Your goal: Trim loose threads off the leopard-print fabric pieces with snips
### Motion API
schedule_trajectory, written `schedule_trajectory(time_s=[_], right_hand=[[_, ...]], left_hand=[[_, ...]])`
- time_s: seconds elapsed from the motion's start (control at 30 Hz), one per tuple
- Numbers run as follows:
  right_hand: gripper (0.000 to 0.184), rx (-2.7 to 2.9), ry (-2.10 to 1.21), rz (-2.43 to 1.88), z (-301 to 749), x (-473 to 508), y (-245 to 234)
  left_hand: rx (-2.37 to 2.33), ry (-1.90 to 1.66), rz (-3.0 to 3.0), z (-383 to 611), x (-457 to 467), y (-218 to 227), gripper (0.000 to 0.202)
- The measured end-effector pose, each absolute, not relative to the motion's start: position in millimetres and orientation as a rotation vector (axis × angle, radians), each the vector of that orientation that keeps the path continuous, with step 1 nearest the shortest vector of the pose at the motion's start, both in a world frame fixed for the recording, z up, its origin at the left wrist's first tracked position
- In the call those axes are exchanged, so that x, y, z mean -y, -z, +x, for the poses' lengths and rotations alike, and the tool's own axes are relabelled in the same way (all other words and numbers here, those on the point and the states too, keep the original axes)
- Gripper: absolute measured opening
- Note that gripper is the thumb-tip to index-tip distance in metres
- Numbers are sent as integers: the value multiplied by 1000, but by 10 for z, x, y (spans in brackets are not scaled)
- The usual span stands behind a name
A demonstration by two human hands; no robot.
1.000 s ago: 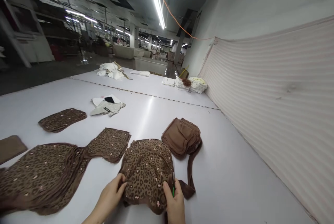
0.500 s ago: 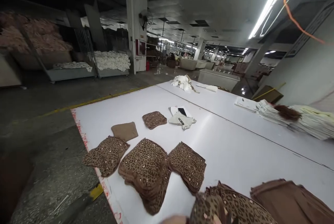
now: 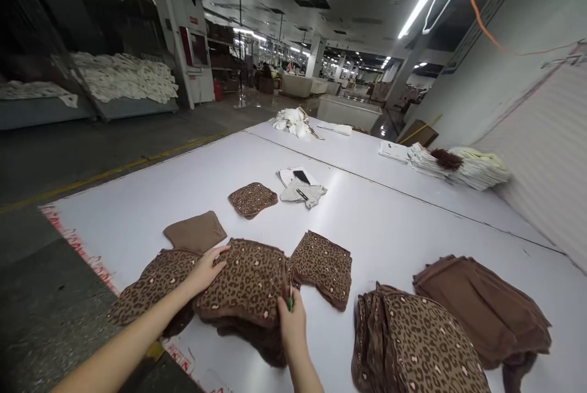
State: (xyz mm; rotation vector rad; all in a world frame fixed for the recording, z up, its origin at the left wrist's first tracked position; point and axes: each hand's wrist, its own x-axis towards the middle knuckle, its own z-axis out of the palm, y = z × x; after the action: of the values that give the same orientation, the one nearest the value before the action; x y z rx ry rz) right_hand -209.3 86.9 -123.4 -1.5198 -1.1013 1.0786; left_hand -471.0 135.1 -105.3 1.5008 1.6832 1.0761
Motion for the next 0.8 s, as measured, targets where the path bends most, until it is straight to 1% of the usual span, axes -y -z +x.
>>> schedule_trajectory(time_s=[0.1, 0.17, 0.23, 0.37, 0.5, 0.6, 0.73, 0.8], right_hand=[[24, 1116, -1118, -1611, -2134, -760, 1688], [25, 1141, -1123, -1610, -2120, -710, 1772], [27, 1179, -1123, -1612, -2102, -707, 1758], [30, 1180, -1085, -1667, -2107, -824, 1696], [18, 1234, -1056, -1625, -2156, -950, 1614], [16, 1279, -1016, -1565, -2182, -971, 1543], [17, 1281, -974, -1669, -2161, -927, 1587], [19, 1259, -932, -1704, -2141, -882, 1642]], left_hand=[[-1760, -1014, 1530, -4800, -1257, 1502, 35], [-1786, -995, 1558, -4820, -1235, 1650, 37], [-1799, -975, 1585, -4827, -1260, 1712, 39], [-1785, -934, 1662, -4812, -1378, 1708, 49], [-1721, -937, 1775, -4786, -1472, 1604, 42], [-1737, -965, 1895, -4785, -1510, 1496, 46], [-1945, -722, 2063, -4698, -1466, 1384, 44], [-1970, -666, 2232, -4570, -1356, 1365, 42]])
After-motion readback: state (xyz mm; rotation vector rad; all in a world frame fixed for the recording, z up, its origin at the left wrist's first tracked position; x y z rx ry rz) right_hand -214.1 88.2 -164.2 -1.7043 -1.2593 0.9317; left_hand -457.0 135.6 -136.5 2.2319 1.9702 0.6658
